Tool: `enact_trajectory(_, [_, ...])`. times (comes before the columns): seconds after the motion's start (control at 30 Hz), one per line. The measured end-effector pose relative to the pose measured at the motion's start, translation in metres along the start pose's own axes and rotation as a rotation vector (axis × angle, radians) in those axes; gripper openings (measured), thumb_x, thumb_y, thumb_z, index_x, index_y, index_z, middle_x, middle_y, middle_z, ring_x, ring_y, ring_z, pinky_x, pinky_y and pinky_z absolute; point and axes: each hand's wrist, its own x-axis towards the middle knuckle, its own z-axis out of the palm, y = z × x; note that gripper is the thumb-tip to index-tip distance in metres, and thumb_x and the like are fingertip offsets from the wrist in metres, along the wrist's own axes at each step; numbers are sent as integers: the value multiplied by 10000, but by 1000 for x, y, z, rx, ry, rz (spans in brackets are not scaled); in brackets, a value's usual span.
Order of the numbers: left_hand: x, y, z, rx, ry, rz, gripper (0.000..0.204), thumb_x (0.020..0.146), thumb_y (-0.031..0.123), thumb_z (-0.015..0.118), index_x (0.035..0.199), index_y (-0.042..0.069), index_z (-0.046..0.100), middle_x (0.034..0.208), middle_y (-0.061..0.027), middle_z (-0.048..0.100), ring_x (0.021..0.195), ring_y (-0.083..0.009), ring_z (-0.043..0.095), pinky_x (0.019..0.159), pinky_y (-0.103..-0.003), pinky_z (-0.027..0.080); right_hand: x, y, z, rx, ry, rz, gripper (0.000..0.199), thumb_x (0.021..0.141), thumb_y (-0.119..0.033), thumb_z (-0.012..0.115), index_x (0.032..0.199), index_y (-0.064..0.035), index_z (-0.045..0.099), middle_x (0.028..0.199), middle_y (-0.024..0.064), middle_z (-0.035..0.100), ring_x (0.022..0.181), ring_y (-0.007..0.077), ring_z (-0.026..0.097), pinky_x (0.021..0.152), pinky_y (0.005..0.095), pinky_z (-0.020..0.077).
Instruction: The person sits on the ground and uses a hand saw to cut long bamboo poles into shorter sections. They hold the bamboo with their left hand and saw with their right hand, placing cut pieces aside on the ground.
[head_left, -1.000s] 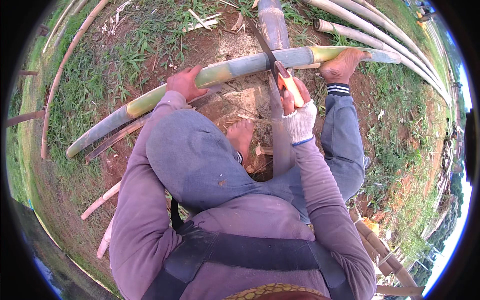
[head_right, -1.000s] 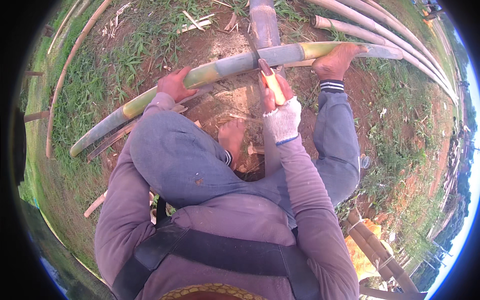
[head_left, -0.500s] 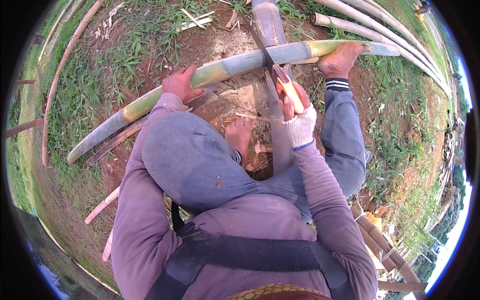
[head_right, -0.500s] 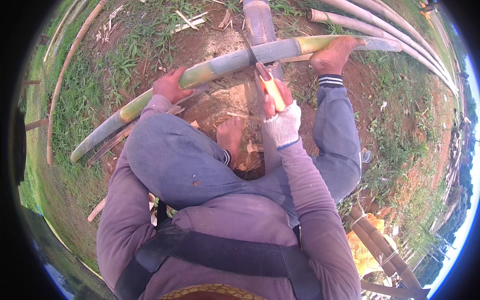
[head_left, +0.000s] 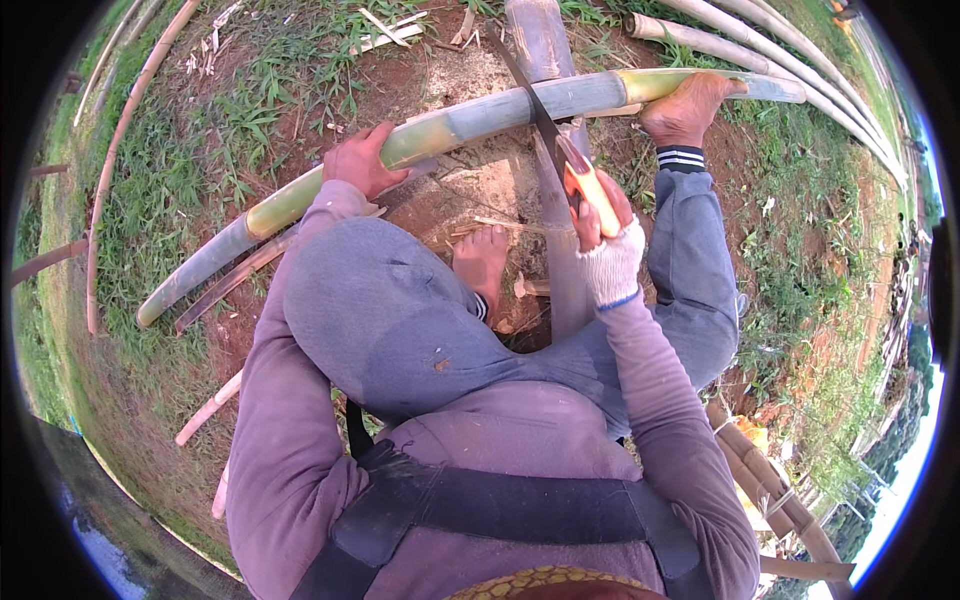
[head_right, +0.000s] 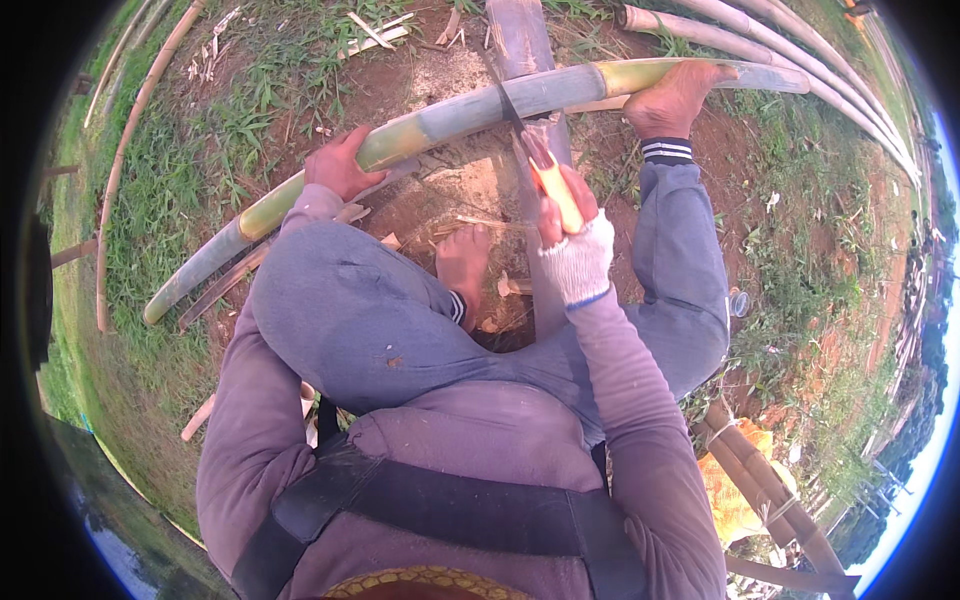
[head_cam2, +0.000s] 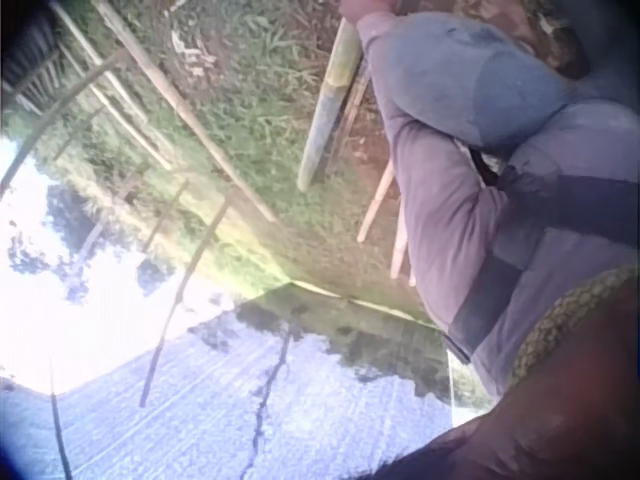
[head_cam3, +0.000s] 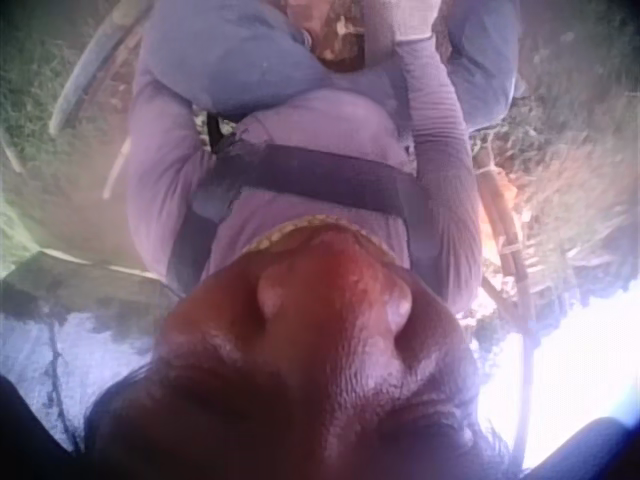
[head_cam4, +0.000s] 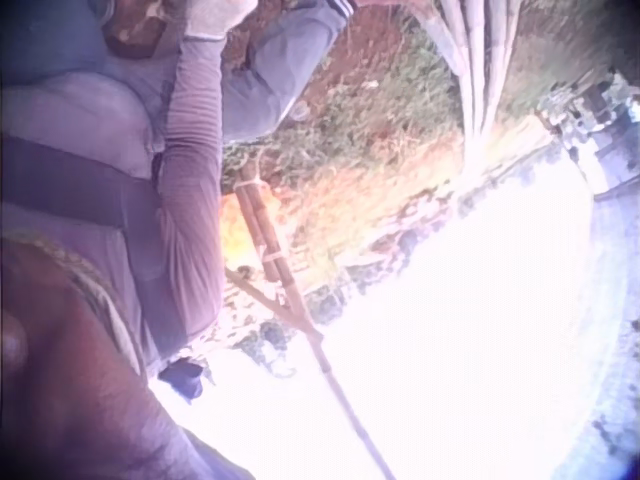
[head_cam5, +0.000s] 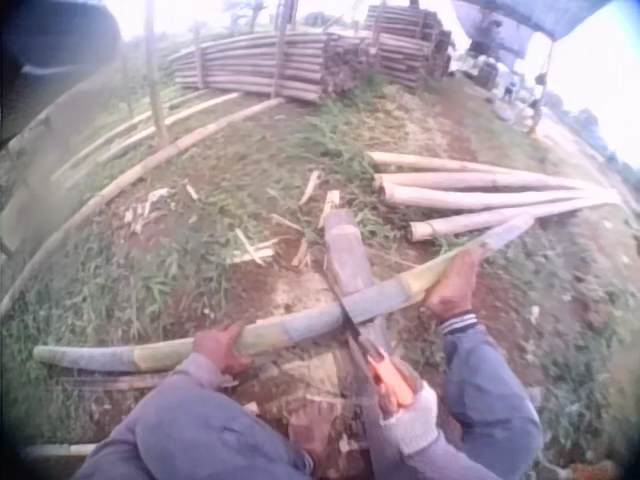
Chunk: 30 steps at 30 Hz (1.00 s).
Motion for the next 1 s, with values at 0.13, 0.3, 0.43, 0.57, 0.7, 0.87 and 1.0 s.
enact_trajectory(0.13, [3,0,-8,-2,23,7,844,710,536,914,1454,299,594,1338,-104,724,1170,-352,726,992,-495,581,44,-8,28,43,34,16,450,1020,-186,726,1411,12,624,1111,223,766,980,302,777,853,383,589])
enact_trajectory(0.3, [-11,-7,-13,-7,-44,-30,834,710,533,914,1442,286,598,1334,-96,722,1142,-355,734,964,-496,592,-75,-34,-62,-8,-70,12,519,1021,-123,643,1484,74,513,1341,220,686,1198,274,710,1024,372,561])
enact_trajectory(0.43, [-4,-5,-7,2,-5,-27,825,711,536,910,1434,286,602,1341,-91,718,1130,-354,738,958,-495,594,-90,-8,-61,99,-54,-58,531,1027,-103,631,1509,58,478,1329,239,684,1135,288,728,1002,390,575])
enact_trajectory(0.57, [5,7,-12,9,-17,-6,825,717,546,908,1439,292,599,1359,-87,714,1151,-344,736,966,-490,596,61,-13,28,-26,17,28,418,984,-120,738,1372,6,648,1176,188,758,1031,284,768,871,383,590])
enact_trajectory(0.7, [7,0,-15,1,19,23,817,719,535,909,1435,301,591,1336,-97,721,1152,-370,730,952,-527,589,33,-20,14,-84,29,-32,427,993,-133,734,1388,4,644,1170,183,765,1030,264,762,894,367,585])
enact_trajectory(0.87, [-6,-12,-7,-20,-11,-15,827,711,538,918,1438,299,606,1330,-86,730,1144,-348,739,957,-496,598,-97,-37,-83,125,-94,89,513,1010,-112,659,1472,70,530,1390,223,658,1202,285,705,1037,375,559])
enact_trajectory(1.0, [-1,4,-9,45,15,-16,826,717,536,913,1440,275,612,1294,-95,745,1128,-355,744,969,-491,593,-25,5,-13,65,2,-26,458,1010,-151,695,1415,39,597,1262,229,728,1076,317,763,944,396,598])
